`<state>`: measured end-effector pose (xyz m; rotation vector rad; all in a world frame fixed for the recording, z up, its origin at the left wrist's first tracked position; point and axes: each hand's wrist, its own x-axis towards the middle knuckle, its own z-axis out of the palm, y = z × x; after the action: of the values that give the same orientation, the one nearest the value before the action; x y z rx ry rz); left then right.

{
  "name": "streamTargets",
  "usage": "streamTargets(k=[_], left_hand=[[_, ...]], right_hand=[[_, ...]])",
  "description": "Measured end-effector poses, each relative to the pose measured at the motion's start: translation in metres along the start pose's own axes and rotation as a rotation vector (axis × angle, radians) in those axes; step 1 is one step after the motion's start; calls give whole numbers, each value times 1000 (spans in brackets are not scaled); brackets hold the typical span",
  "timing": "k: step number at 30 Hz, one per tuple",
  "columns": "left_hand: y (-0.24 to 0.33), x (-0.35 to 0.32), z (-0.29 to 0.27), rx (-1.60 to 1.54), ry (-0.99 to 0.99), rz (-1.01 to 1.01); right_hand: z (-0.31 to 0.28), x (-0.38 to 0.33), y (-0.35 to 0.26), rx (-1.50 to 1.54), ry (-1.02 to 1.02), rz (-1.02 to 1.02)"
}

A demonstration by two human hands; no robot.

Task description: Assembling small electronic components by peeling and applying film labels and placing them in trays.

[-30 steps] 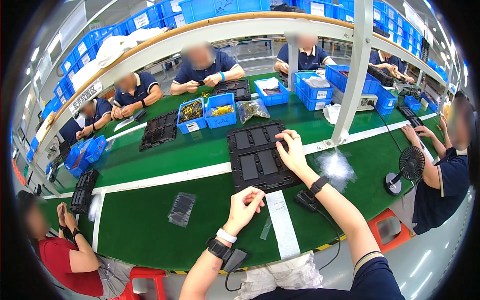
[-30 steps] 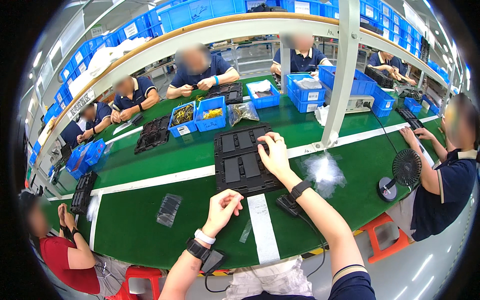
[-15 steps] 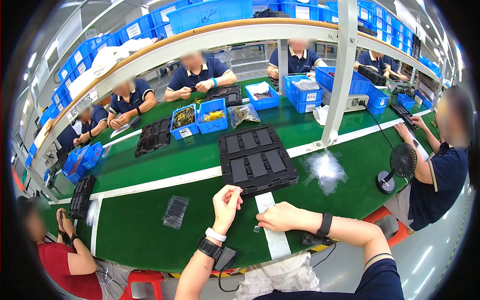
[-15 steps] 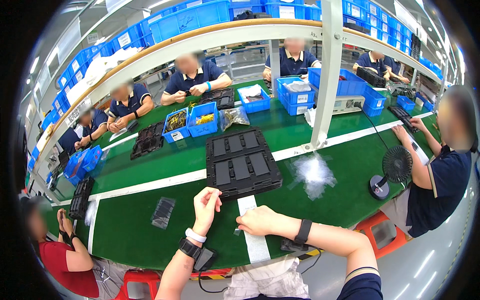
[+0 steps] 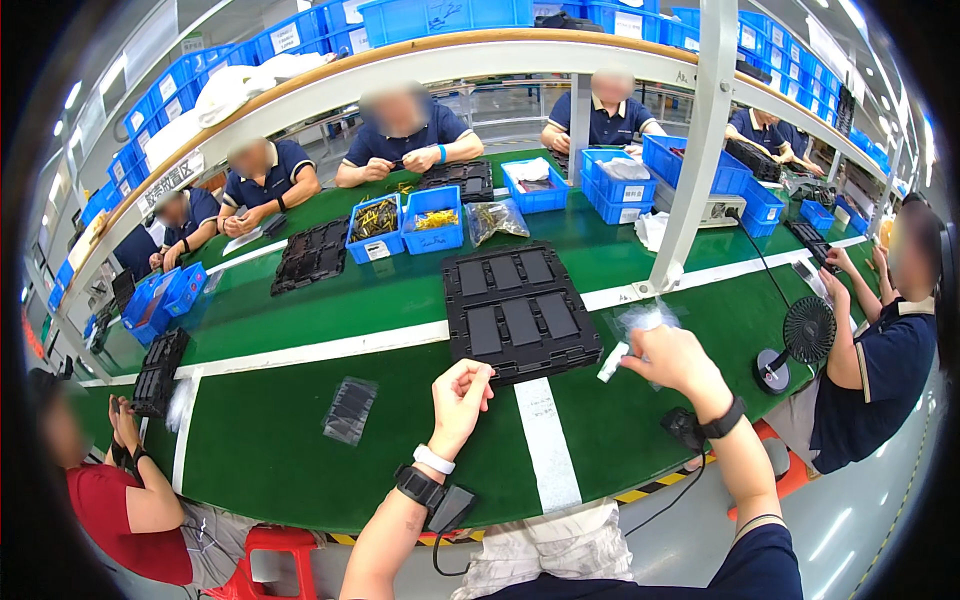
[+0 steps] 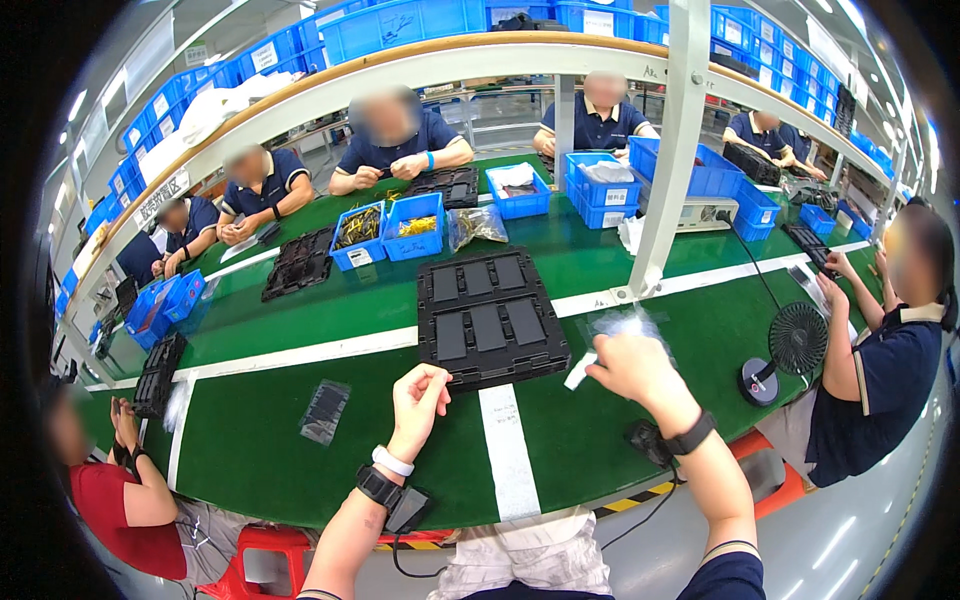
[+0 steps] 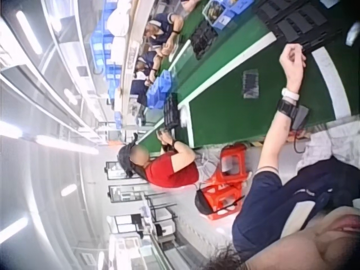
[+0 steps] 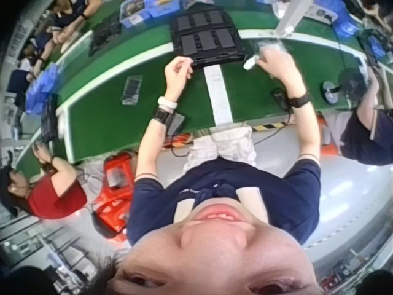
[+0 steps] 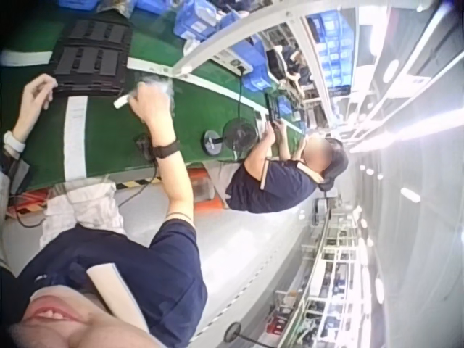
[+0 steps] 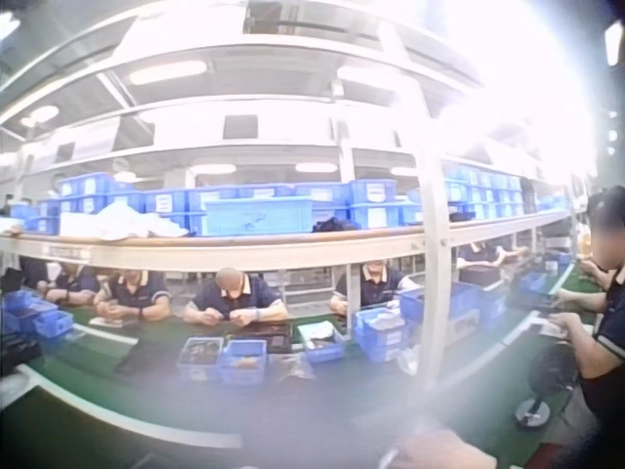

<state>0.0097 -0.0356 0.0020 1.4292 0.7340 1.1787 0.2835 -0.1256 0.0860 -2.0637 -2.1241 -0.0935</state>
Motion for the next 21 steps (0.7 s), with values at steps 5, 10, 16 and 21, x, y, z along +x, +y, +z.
streamTargets(k=[5,10,16,21], left_hand=[[-1,-2,-4,23,7,-3],[-2,-3,-3,21,-10,-15],[8,-4,-1,54,-102,-39],[35,-23,-4,49,-445,-22]], right_hand=[[-11,-41,1,245,-51,88],[6,-118,7,304,14,222],[96,-267,21,347,-279,496],[256,-418,71,169,-799,472]])
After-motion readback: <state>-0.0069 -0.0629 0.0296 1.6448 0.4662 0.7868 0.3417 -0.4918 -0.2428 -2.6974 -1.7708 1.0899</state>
